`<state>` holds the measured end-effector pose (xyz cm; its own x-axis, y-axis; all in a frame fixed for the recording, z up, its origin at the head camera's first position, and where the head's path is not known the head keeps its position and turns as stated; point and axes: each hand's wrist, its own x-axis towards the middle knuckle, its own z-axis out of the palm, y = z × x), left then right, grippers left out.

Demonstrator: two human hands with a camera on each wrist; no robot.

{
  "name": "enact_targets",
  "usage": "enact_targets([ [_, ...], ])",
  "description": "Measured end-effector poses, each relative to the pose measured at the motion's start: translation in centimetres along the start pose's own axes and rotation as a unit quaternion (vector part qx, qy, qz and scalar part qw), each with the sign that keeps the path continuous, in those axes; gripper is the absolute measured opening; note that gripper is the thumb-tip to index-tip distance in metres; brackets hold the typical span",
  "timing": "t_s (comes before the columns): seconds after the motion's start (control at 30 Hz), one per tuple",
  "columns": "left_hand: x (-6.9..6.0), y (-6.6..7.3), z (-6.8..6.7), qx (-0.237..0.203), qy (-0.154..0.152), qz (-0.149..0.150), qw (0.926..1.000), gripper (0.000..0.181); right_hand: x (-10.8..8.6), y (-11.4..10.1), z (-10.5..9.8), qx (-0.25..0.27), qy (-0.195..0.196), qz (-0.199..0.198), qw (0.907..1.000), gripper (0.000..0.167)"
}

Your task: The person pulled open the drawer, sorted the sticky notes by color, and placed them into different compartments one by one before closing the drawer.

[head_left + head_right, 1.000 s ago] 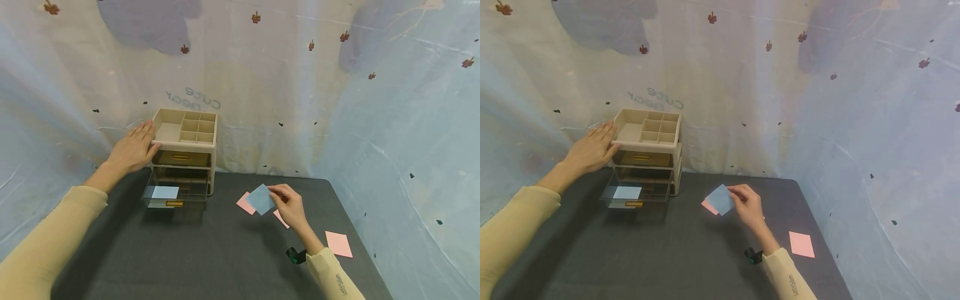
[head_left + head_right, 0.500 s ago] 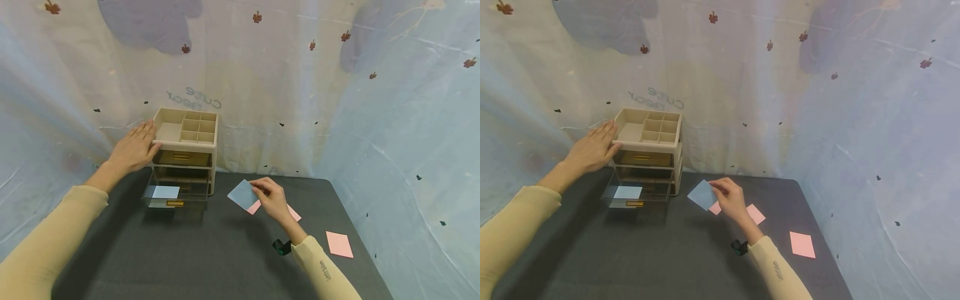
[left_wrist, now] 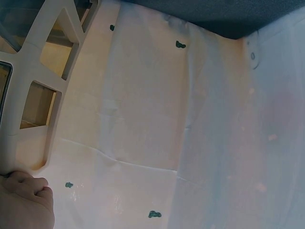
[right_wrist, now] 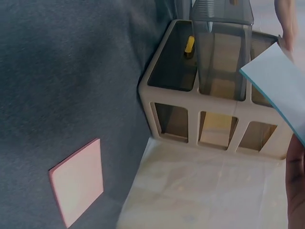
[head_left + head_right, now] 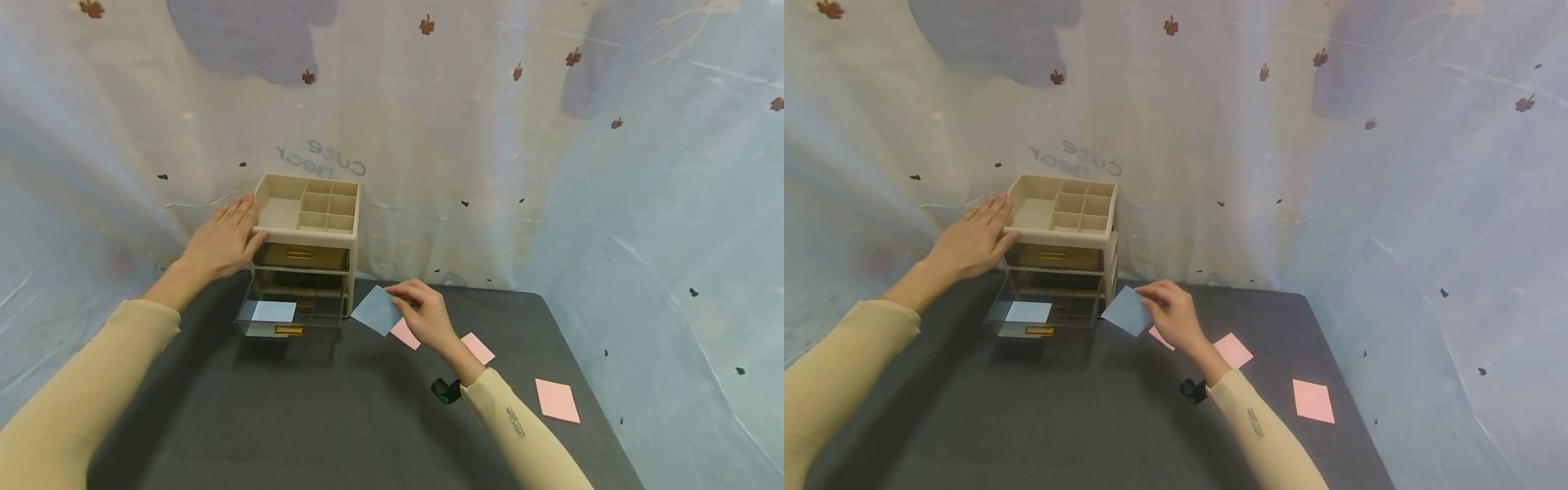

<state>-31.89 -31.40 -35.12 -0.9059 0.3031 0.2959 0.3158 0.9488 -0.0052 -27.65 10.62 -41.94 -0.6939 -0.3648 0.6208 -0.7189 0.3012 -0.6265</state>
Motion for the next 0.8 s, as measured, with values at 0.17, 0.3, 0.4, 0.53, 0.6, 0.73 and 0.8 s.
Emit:
enact_targets([
  [0.17,0.0,0.0,-0.1,-0.001,-0.004,-0.004,1.0,0.077,1.0,-0.8,0.7,-0.008,-0.017,-0.011,0.9998,0.019],
  [0.3,-0.1,0.0,-0.1,0.003,-0.006,-0.005,1.0,0.076,1.9,-1.3,1.2,-0.011,-0.029,-0.025,0.9992,0.019],
  [0.4,-0.1,0.0,-0.1,0.004,-0.007,-0.006,0.9999,0.076,2.5,-1.6,1.7,-0.012,-0.035,-0.035,0.9987,0.019],
  [0.53,0.0,0.1,-0.1,0.003,-0.005,-0.003,1.0,0.076,3.3,-2.0,2.2,-0.011,-0.046,-0.046,0.9978,0.019],
  [0.6,0.0,0.1,-0.1,0.003,-0.004,-0.001,1.0,0.076,3.7,-2.2,2.4,-0.009,-0.052,-0.05,0.9974,0.019],
  [0.73,0.1,0.1,-0.1,0.005,-0.003,0.001,1.0,0.076,4.5,-2.4,3.0,-0.013,-0.062,-0.058,0.9963,0.02],
  [0.8,0.1,0.0,-0.1,0.005,-0.005,0.0,1.0,0.076,5.0,-2.6,3.3,-0.016,-0.066,-0.063,0.9957,0.02],
])
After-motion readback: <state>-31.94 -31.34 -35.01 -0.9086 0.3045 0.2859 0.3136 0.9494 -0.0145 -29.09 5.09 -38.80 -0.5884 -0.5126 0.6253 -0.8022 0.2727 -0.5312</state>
